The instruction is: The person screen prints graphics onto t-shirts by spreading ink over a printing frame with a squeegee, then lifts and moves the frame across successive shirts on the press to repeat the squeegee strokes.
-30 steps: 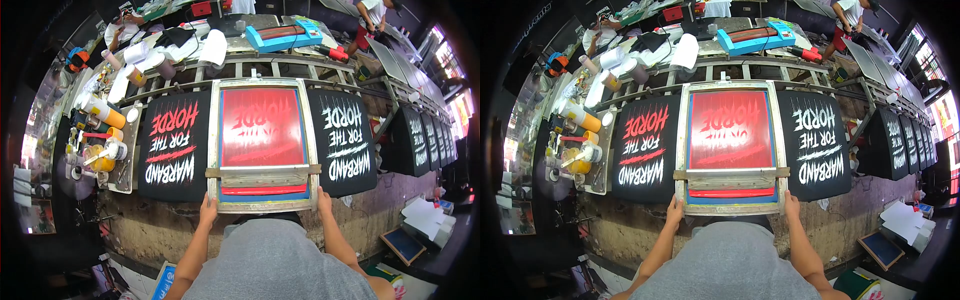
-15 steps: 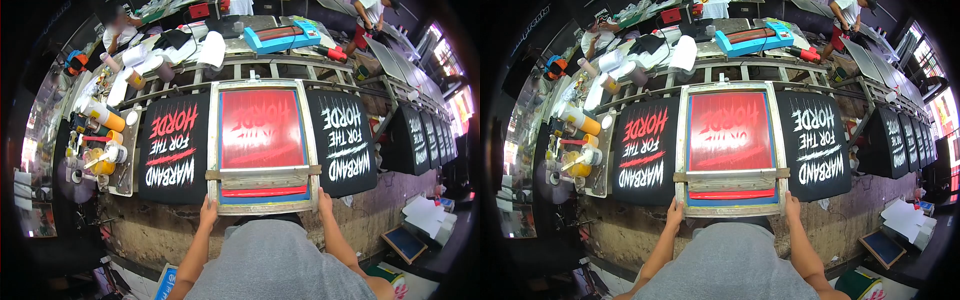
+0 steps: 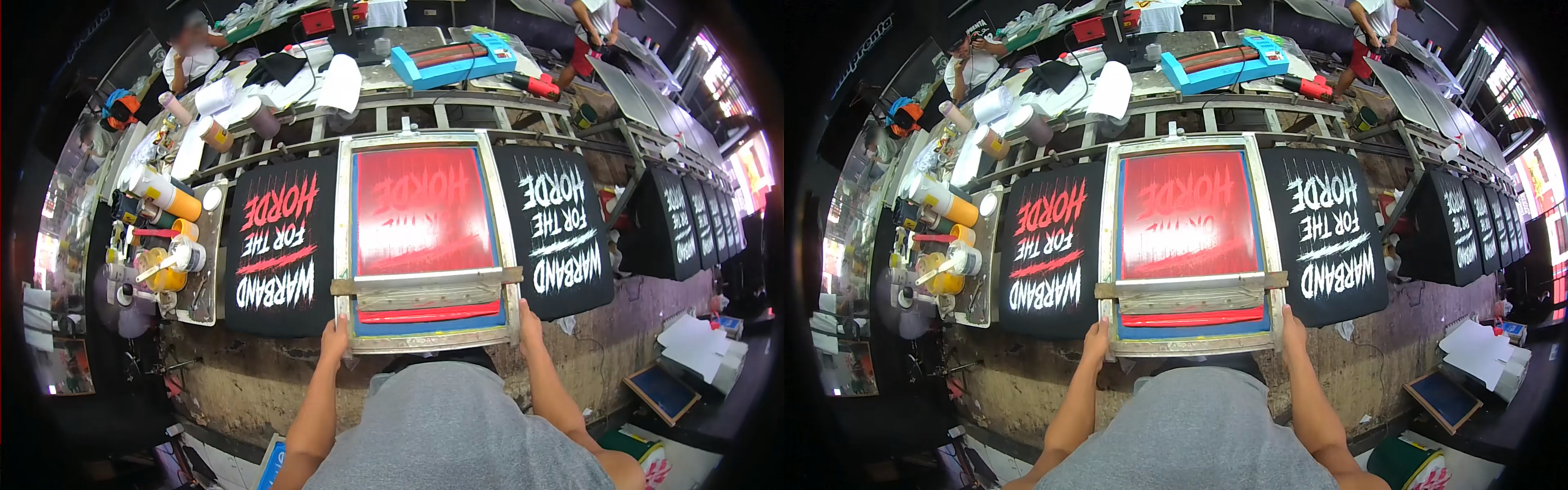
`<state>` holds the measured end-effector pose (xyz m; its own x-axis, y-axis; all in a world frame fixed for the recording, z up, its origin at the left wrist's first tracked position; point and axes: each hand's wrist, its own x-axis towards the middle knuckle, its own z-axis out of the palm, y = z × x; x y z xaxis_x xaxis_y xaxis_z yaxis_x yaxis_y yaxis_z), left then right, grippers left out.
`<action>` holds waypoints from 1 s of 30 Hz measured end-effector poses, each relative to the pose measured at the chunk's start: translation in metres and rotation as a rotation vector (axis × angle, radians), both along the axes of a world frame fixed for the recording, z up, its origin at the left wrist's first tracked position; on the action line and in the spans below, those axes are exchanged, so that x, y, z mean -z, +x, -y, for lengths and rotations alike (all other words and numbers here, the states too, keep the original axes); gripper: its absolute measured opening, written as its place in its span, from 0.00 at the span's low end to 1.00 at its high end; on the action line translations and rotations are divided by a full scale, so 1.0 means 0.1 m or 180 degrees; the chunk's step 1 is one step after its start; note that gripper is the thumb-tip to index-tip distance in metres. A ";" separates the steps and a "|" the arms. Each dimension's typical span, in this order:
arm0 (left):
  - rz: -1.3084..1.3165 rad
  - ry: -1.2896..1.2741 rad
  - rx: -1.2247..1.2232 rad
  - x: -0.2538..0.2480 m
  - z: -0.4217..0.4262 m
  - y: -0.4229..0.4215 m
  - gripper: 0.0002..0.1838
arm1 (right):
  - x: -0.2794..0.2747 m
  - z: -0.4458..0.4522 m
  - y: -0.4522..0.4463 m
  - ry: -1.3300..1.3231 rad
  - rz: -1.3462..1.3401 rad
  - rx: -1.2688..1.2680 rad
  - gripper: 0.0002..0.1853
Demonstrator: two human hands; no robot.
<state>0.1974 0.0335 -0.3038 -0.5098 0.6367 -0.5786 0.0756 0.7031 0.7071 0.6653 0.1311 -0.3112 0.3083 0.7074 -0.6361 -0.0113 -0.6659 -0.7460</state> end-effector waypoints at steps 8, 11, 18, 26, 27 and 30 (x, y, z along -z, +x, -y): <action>-0.0747 0.0096 -0.0532 0.44 0.07 0.32 0.37 | 0.07 0.03 0.19 0.0200 0.0317 0.0244 0.35; -0.0661 0.0236 -0.0408 0.27 -0.05 0.87 0.33 | 0.18 0.05 0.80 0.0552 0.0382 0.0331 0.32; -0.0371 0.0579 0.0041 0.24 -0.66 2.46 0.30 | 0.11 -0.01 2.56 0.0609 -0.0256 0.1086 0.32; -0.0324 0.0202 -0.0184 0.11 -0.80 3.73 0.29 | 0.10 -0.44 3.73 0.0345 -0.0001 0.0873 0.34; -0.0337 0.0137 -0.0182 0.15 -0.82 3.81 0.30 | 0.11 -0.53 3.81 0.0295 -0.0047 0.0819 0.34; -0.0344 0.0045 -0.0268 0.16 -0.84 4.03 0.30 | 0.17 -0.70 4.01 0.0279 -0.0157 0.0694 0.33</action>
